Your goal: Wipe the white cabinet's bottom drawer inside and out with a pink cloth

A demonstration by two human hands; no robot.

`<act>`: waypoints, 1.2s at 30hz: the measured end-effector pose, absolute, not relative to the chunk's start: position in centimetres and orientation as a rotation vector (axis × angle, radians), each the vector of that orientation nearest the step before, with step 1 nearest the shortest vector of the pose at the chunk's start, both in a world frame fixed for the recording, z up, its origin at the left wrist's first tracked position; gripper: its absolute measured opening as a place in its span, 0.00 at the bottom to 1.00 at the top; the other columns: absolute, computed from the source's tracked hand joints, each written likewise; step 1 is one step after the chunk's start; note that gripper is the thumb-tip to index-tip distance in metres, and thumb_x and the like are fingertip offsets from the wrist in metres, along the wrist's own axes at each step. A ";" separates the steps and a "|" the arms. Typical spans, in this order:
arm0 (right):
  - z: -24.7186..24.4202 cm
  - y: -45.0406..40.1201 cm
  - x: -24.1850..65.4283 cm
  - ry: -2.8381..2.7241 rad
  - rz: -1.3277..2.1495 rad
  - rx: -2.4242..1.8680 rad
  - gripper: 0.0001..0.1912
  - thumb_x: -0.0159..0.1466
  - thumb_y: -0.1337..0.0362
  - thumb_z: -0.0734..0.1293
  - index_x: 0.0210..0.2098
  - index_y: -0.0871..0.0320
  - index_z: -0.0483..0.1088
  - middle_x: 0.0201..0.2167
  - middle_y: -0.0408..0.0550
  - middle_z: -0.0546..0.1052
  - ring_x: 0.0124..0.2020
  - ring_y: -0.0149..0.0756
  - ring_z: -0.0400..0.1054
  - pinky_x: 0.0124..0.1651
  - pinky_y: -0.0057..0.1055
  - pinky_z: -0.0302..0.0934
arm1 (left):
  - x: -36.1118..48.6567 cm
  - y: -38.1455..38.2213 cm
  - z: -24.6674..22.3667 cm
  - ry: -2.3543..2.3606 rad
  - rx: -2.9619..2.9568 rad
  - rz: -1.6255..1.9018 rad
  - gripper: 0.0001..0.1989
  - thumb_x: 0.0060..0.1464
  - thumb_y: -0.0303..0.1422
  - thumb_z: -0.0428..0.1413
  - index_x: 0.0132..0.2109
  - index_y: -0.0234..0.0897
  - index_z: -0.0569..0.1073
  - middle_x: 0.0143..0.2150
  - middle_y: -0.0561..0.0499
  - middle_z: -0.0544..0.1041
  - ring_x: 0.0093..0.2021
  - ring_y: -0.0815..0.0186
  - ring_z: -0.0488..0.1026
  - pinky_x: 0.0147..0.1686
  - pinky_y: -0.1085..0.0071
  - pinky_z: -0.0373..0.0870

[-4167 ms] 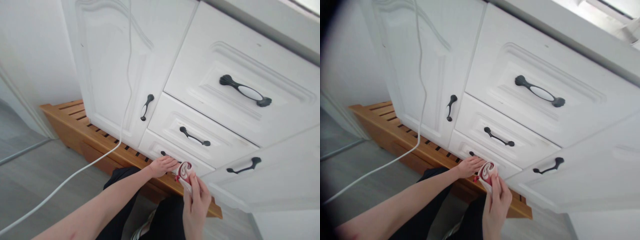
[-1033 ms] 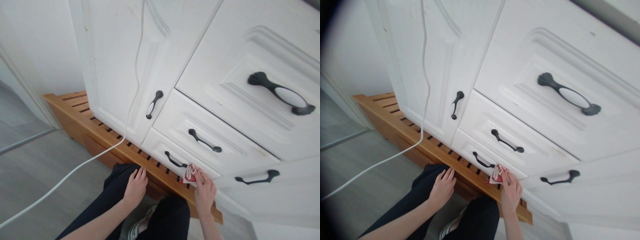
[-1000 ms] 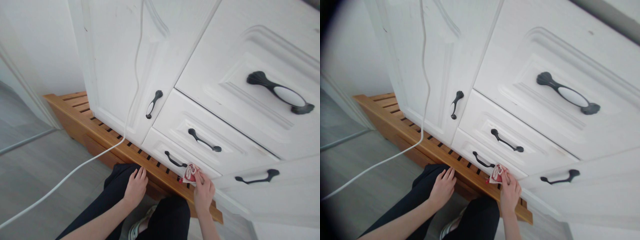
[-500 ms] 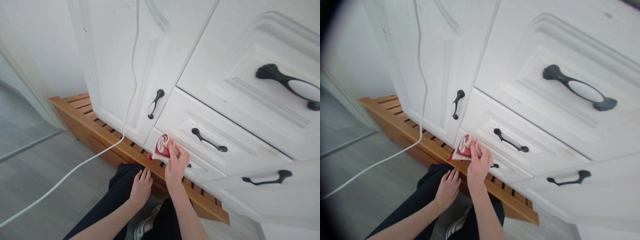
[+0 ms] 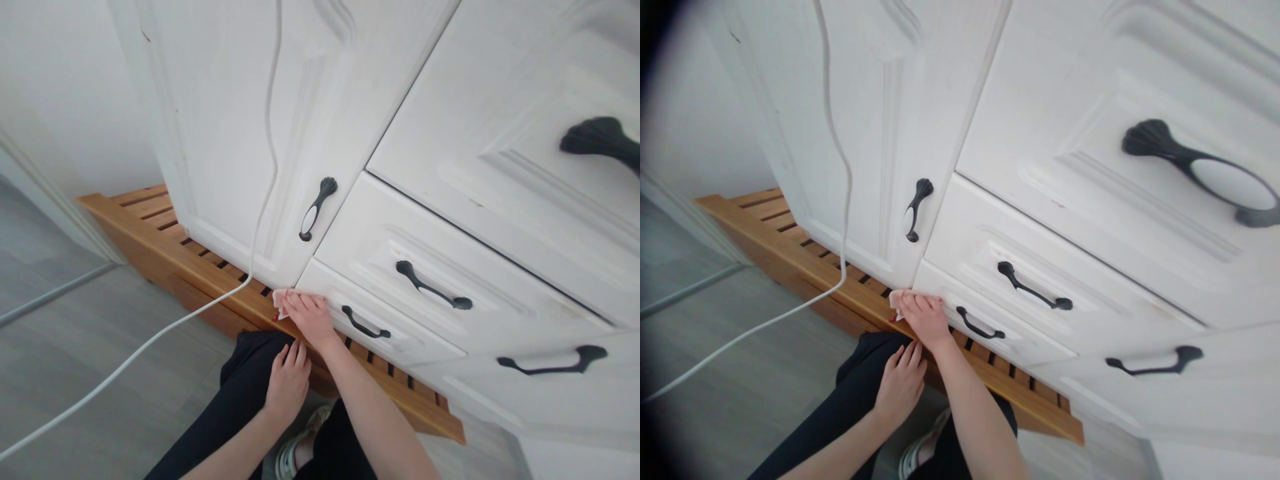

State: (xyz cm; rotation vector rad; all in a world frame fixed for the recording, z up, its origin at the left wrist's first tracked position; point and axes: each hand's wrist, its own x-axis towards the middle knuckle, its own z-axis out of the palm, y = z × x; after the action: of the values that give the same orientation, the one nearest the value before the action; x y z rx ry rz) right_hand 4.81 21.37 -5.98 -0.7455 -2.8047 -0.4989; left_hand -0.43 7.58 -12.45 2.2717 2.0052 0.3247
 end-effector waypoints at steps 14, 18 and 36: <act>-6.2 16.3 26.2 -2.780 -0.680 -1.009 0.31 0.68 0.72 0.61 0.67 0.43 0.58 0.61 0.40 0.72 0.53 0.39 0.68 0.55 0.38 0.59 | -0.5 7.0 -11.5 1.995 2.327 0.345 0.13 0.56 0.30 0.55 0.47 0.35 0.78 0.64 0.36 0.69 0.66 0.53 0.64 0.63 0.52 0.60; -5.9 13.2 31.4 -2.709 -0.626 -1.308 0.34 0.64 0.75 0.63 0.65 0.42 0.61 0.58 0.42 0.74 0.55 0.42 0.66 0.60 0.42 0.54 | -0.4 6.8 -11.5 1.990 2.356 0.324 0.13 0.57 0.29 0.54 0.47 0.35 0.78 0.64 0.36 0.69 0.66 0.53 0.64 0.64 0.52 0.58; -8.4 13.0 31.4 -1.634 -0.667 -1.684 0.20 0.65 0.72 0.57 0.49 0.56 0.75 0.51 0.60 0.68 0.53 0.49 0.59 0.56 0.49 0.58 | 2.0 3.1 -14.6 1.511 2.269 -0.132 0.29 0.47 0.19 0.50 0.58 0.35 0.71 0.74 0.39 0.49 0.71 0.50 0.54 0.63 0.49 0.61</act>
State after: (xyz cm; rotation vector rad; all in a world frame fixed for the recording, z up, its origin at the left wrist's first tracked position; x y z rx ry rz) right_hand 31.39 13.05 -8.45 -1.6836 -1.6343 -0.6672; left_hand 2.04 3.11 -14.56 2.2689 1.5114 -0.1317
